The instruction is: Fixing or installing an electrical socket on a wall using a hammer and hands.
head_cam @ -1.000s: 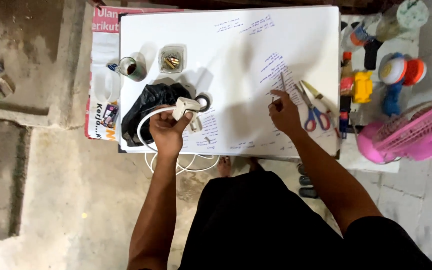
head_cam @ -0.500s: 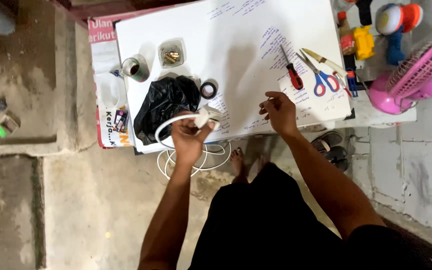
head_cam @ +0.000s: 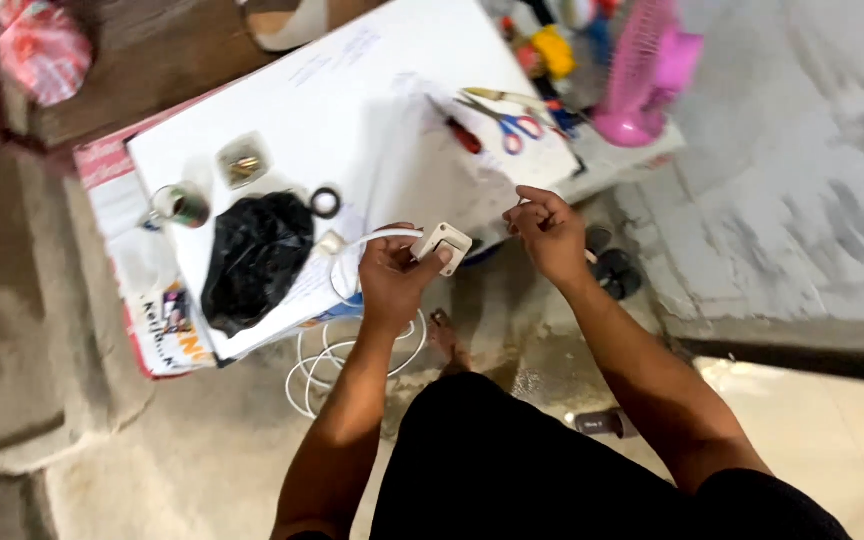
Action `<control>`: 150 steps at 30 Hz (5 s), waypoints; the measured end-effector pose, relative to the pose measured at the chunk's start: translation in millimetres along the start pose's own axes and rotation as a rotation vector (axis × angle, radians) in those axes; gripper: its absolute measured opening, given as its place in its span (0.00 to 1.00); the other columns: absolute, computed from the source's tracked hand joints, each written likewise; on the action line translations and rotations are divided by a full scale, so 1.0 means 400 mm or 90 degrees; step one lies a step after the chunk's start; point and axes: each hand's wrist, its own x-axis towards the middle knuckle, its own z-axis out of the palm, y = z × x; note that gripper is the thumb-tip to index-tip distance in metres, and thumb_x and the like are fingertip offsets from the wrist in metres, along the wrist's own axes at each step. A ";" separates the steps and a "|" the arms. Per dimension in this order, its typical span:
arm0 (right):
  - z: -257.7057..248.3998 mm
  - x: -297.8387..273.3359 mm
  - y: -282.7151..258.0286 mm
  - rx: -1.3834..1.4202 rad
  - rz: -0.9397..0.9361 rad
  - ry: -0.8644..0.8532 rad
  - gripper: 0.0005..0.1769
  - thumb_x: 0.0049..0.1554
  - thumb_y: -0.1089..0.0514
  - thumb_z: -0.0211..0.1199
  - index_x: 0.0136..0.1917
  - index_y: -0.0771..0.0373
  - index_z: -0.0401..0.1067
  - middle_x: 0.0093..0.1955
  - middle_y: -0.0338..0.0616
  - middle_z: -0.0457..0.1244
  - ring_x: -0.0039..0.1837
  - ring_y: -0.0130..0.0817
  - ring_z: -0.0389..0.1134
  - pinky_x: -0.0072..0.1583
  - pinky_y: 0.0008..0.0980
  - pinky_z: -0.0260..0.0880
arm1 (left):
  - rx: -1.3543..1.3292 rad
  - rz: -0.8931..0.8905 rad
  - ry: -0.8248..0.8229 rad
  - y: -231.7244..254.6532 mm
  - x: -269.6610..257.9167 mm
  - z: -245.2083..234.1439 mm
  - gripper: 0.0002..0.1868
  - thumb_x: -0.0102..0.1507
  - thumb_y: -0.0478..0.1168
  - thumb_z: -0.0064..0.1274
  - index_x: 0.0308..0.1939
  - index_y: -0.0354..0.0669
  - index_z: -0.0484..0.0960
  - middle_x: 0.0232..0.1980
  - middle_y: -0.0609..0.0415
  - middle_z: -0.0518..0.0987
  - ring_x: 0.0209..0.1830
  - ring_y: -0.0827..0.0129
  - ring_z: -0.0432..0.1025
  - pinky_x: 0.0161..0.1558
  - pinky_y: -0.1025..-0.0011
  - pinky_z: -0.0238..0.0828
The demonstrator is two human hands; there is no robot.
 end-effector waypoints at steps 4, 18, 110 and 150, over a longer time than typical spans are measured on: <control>-0.128 -0.183 -0.138 -0.092 -0.001 0.129 0.17 0.65 0.67 0.60 0.67 0.72 0.68 0.49 0.47 0.70 0.46 0.27 0.71 0.43 0.27 0.70 | 0.040 0.070 -0.119 -0.045 -0.075 0.110 0.26 0.59 0.27 0.68 0.57 0.33 0.71 0.49 0.47 0.82 0.48 0.68 0.78 0.48 0.70 0.80; -0.579 -1.022 -0.248 -0.096 -0.038 0.433 0.09 0.66 0.64 0.56 0.56 0.68 0.75 0.45 0.40 0.67 0.40 0.24 0.67 0.41 0.25 0.67 | 0.089 -0.006 -0.564 -0.032 -0.653 0.627 0.31 0.59 0.32 0.68 0.60 0.31 0.67 0.54 0.43 0.80 0.53 0.64 0.81 0.52 0.68 0.84; -3.519 -1.402 -1.281 -0.222 -0.359 0.827 0.20 0.69 0.61 0.52 0.73 0.69 0.65 0.65 0.46 0.64 0.57 0.26 0.67 0.56 0.29 0.72 | 0.070 -0.171 -1.274 -0.724 -1.248 4.211 0.24 0.54 0.32 0.70 0.51 0.30 0.78 0.48 0.48 0.84 0.46 0.71 0.79 0.47 0.73 0.79; -4.612 -0.575 -1.282 -0.500 -0.248 0.598 0.25 0.62 0.64 0.63 0.72 0.66 0.65 0.58 0.48 0.64 0.52 0.36 0.68 0.58 0.31 0.71 | 0.194 -0.073 -1.073 -1.168 -0.515 5.393 0.23 0.54 0.29 0.69 0.50 0.31 0.75 0.47 0.49 0.85 0.47 0.71 0.81 0.50 0.73 0.80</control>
